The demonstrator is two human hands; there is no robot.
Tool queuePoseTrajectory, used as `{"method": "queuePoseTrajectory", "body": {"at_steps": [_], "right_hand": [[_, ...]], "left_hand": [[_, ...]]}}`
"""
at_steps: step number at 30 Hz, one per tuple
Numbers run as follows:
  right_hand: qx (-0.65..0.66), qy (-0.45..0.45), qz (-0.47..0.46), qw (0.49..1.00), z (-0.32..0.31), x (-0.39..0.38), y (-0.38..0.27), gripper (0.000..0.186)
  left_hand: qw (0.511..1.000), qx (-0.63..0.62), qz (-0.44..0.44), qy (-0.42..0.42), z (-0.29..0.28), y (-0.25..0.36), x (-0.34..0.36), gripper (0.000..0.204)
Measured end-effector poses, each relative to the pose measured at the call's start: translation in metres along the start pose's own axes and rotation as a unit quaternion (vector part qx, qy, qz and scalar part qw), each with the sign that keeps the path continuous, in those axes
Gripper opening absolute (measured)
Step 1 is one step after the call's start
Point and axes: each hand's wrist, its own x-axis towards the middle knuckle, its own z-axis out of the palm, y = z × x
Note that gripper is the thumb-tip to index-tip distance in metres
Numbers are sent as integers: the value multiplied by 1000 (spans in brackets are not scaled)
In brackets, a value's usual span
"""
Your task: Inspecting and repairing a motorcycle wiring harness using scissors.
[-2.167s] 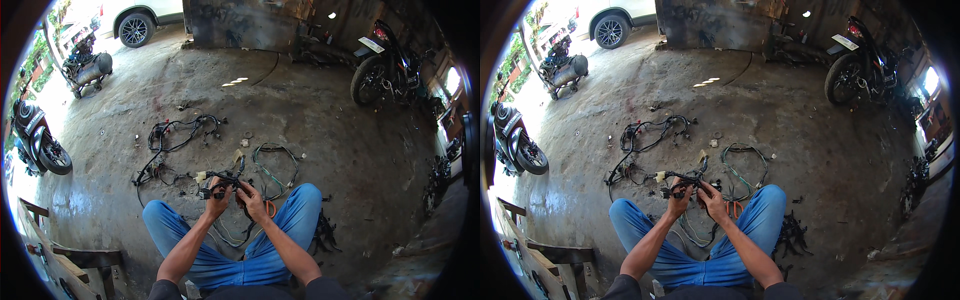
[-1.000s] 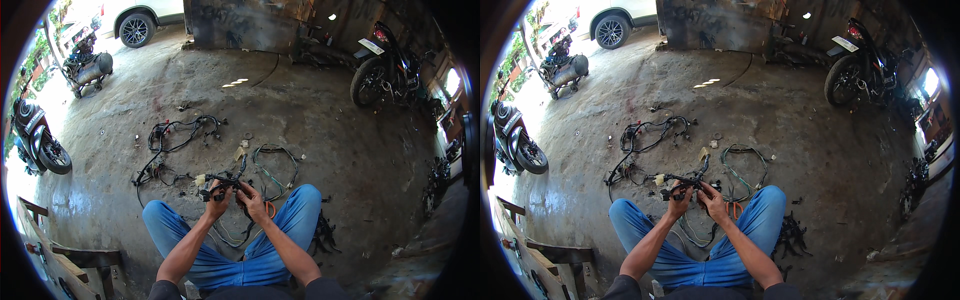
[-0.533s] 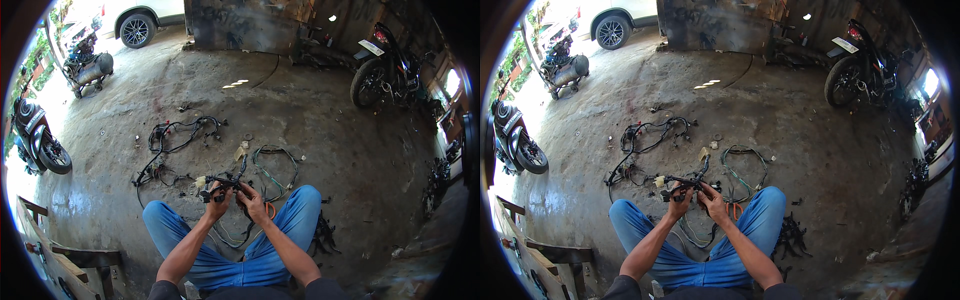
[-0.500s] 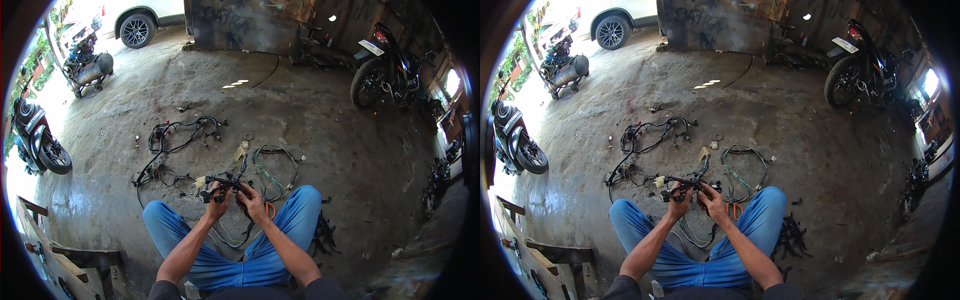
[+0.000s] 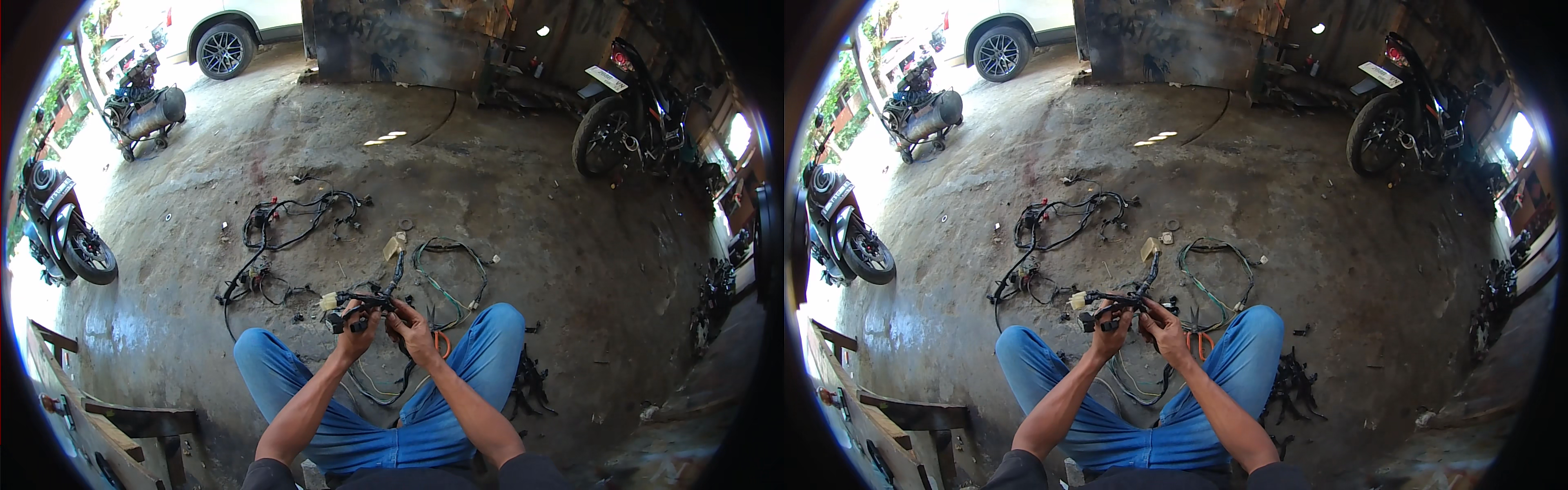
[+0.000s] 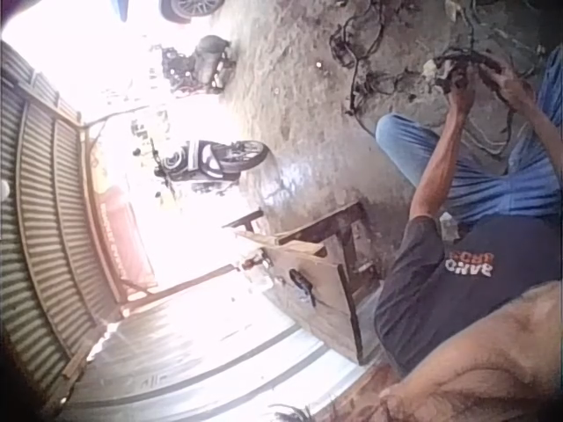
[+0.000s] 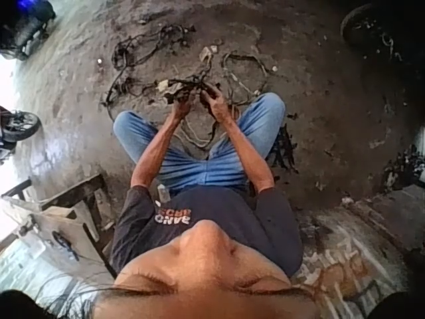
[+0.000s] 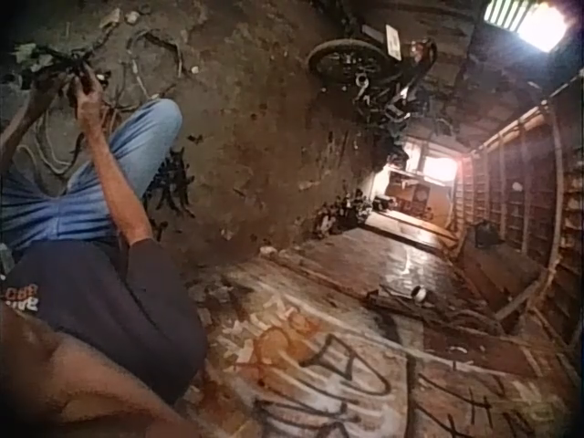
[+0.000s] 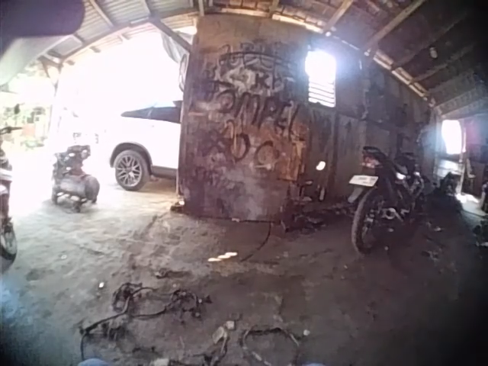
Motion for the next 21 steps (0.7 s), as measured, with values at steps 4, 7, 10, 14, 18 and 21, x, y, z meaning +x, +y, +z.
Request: {"method": "queuePoseTrajectory", "body": {"at_steps": [4,7,10,14,18,21], "right_hand": [[0,-1,7,1000,1,0,0,43],[6,9,12,1000,-1,1,2,43],[21,1,8,1000,-2,1,3,44],[18,-2,12,1000,-2,2,2,44],[18,-7,12,1000,0,1,0,47],[29,-14,18,999,-1,0,-2,49]], "left_hand": [[1000,-21,-19,2,-2,-4,-3,17],[999,18,-24,-19,-3,-4,-2,16],[997,40,62,-16,-3,2,3,19],[999,33,27,-19,-4,-3,-1,21],[999,-24,5,-20,-4,1,0,20],[990,-126,-55,-17,-1,15,1,20]]}}
